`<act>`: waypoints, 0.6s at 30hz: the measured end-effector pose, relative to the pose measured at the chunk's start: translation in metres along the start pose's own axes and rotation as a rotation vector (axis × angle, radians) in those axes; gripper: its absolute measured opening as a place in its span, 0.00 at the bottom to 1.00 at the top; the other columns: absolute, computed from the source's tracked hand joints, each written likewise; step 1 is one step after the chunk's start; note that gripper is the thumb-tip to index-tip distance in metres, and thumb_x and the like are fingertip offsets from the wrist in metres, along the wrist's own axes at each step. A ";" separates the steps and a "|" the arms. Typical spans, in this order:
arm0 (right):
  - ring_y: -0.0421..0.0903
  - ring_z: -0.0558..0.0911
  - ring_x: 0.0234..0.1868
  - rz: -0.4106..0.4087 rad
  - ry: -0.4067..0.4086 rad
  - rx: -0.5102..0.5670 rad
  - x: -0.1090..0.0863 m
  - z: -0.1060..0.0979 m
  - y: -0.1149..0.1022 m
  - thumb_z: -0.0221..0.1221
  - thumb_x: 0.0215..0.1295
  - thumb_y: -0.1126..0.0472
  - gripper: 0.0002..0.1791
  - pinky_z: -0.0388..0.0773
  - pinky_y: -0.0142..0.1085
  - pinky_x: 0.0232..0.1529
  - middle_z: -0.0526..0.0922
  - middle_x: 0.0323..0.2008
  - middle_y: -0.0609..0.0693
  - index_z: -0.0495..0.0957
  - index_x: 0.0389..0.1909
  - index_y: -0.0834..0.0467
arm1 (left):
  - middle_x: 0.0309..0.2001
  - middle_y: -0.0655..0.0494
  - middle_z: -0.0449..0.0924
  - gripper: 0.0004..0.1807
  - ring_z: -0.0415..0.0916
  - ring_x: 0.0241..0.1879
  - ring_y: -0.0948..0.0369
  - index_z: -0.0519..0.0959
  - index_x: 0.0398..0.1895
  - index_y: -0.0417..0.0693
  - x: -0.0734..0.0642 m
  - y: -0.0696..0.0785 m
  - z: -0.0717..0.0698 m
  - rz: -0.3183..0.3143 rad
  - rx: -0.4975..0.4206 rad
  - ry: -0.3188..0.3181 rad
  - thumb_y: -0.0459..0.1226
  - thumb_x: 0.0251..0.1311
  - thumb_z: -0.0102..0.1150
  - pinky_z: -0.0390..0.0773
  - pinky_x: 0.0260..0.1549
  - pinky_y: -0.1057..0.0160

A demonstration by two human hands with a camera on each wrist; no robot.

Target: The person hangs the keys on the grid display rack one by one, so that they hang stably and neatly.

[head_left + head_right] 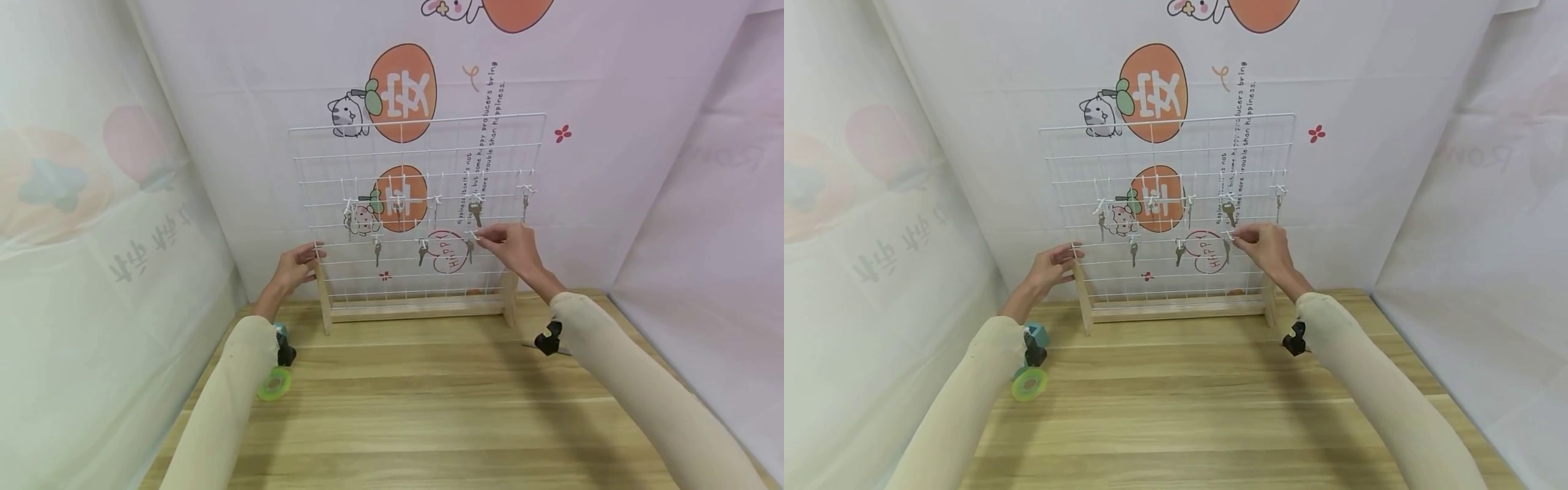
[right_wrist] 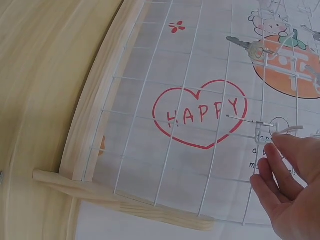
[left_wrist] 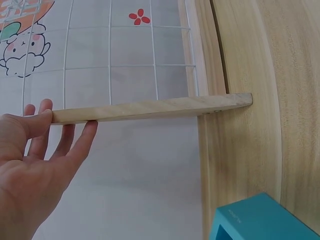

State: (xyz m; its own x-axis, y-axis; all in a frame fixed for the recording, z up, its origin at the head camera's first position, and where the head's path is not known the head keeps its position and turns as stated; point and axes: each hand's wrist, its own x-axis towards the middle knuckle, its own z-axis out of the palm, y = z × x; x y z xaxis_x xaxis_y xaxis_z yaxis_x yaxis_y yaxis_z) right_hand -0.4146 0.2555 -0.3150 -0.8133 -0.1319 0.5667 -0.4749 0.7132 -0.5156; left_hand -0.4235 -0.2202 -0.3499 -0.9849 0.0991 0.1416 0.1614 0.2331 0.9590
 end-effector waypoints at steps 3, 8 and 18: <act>0.57 0.90 0.40 -0.005 -0.019 0.008 -0.003 -0.003 0.001 0.68 0.69 0.64 0.10 0.75 0.24 0.31 0.90 0.41 0.61 0.88 0.48 0.63 | 0.69 0.31 0.71 0.28 0.67 0.72 0.40 0.67 0.77 0.41 -0.001 0.001 0.001 0.004 -0.002 0.003 0.23 0.76 0.46 0.72 0.65 0.39; 0.58 0.90 0.39 -0.021 -0.042 -0.002 -0.009 -0.008 0.002 0.68 0.69 0.65 0.10 0.84 0.32 0.36 0.90 0.39 0.61 0.88 0.48 0.65 | 0.69 0.36 0.73 0.28 0.69 0.71 0.41 0.68 0.76 0.41 -0.002 0.002 0.002 0.018 0.030 0.020 0.22 0.75 0.48 0.75 0.64 0.42; 0.58 0.89 0.42 -0.023 -0.093 -0.036 -0.021 -0.018 0.002 0.67 0.70 0.64 0.10 0.85 0.54 0.51 0.90 0.41 0.61 0.87 0.47 0.65 | 0.73 0.43 0.70 0.27 0.67 0.73 0.47 0.68 0.76 0.44 -0.003 0.001 0.001 0.014 0.149 0.041 0.27 0.77 0.51 0.76 0.64 0.46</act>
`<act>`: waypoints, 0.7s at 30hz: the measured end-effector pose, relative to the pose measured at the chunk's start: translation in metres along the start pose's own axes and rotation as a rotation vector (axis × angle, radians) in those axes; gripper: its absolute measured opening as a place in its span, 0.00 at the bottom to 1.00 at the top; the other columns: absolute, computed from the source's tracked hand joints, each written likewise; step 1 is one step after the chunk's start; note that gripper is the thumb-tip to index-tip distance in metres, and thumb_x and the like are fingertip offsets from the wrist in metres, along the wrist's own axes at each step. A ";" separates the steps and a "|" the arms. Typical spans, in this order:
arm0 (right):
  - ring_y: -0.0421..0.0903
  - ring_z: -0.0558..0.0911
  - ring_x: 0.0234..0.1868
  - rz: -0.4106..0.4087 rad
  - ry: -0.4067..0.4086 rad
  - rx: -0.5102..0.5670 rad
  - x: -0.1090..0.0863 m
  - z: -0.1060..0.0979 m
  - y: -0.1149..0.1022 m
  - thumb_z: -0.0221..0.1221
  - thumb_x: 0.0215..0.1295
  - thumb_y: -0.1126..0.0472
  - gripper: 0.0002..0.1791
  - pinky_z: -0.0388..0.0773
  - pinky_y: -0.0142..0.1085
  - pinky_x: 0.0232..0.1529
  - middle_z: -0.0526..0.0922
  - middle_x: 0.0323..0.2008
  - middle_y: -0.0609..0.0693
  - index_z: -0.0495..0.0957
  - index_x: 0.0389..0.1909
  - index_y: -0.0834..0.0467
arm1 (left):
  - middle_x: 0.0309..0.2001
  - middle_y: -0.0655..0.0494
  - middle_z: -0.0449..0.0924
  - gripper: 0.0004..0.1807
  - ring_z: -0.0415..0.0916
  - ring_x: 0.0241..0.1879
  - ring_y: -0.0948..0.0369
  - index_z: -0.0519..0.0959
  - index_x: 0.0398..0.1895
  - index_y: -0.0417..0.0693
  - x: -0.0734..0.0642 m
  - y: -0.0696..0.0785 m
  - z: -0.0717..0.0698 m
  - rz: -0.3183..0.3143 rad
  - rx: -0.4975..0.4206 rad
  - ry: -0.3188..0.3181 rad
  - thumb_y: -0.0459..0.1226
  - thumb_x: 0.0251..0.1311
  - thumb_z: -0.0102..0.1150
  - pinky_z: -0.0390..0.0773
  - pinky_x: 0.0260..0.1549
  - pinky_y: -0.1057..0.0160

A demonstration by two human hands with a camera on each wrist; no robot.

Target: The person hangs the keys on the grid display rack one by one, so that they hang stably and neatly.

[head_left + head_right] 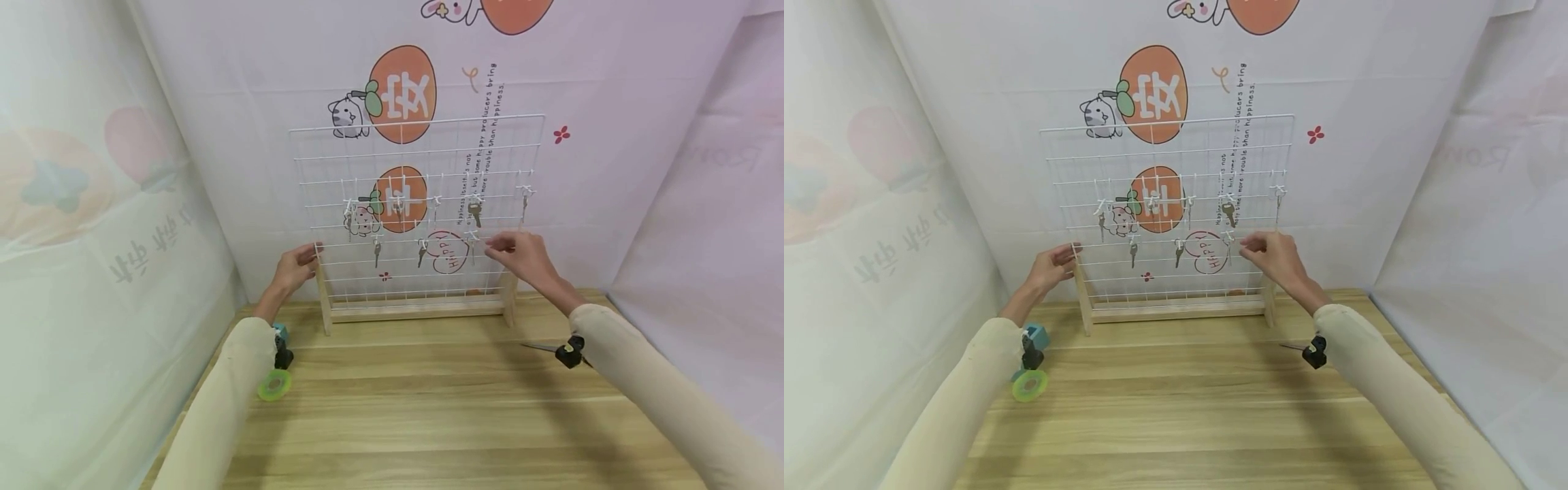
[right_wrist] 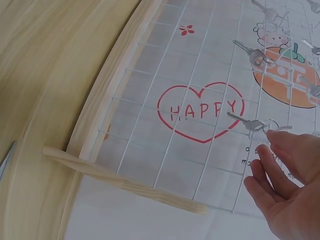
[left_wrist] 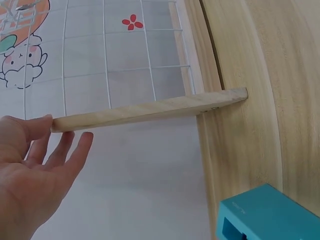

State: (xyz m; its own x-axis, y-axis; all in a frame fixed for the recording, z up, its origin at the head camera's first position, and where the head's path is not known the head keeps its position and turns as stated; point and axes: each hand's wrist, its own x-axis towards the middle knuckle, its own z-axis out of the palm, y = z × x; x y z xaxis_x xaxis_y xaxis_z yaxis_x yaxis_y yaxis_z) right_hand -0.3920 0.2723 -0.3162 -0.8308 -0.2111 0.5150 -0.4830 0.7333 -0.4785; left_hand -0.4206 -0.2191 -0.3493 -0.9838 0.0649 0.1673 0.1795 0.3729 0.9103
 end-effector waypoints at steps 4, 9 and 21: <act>0.58 0.89 0.44 -0.004 -0.018 0.001 -0.006 -0.004 -0.002 0.66 0.70 0.64 0.11 0.84 0.56 0.53 0.90 0.42 0.61 0.86 0.48 0.65 | 0.75 0.39 0.66 0.28 0.63 0.75 0.45 0.65 0.78 0.42 -0.002 0.003 -0.001 0.020 0.072 -0.019 0.30 0.78 0.50 0.75 0.65 0.46; 0.57 0.88 0.46 -0.013 -0.047 -0.015 -0.013 -0.005 -0.005 0.66 0.71 0.62 0.10 0.84 0.56 0.52 0.90 0.43 0.60 0.87 0.48 0.63 | 0.77 0.39 0.63 0.28 0.55 0.78 0.43 0.63 0.79 0.39 -0.005 0.005 -0.003 0.037 0.183 -0.032 0.33 0.78 0.51 0.66 0.72 0.43; 0.62 0.86 0.48 -0.047 -0.095 -0.084 -0.037 -0.012 0.005 0.65 0.72 0.62 0.11 0.81 0.62 0.52 0.89 0.45 0.63 0.87 0.48 0.65 | 0.76 0.38 0.64 0.28 0.56 0.77 0.38 0.64 0.76 0.34 -0.025 0.004 -0.015 0.085 0.380 -0.092 0.36 0.78 0.52 0.59 0.74 0.38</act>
State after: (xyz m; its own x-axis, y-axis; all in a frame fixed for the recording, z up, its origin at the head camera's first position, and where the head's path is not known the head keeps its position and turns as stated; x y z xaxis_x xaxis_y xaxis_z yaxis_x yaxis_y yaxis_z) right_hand -0.3608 0.2919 -0.3288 -0.8322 -0.3035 0.4640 -0.5001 0.7722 -0.3920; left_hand -0.3952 -0.2334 -0.3437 -0.9648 0.1864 0.1854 0.2628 0.6776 0.6869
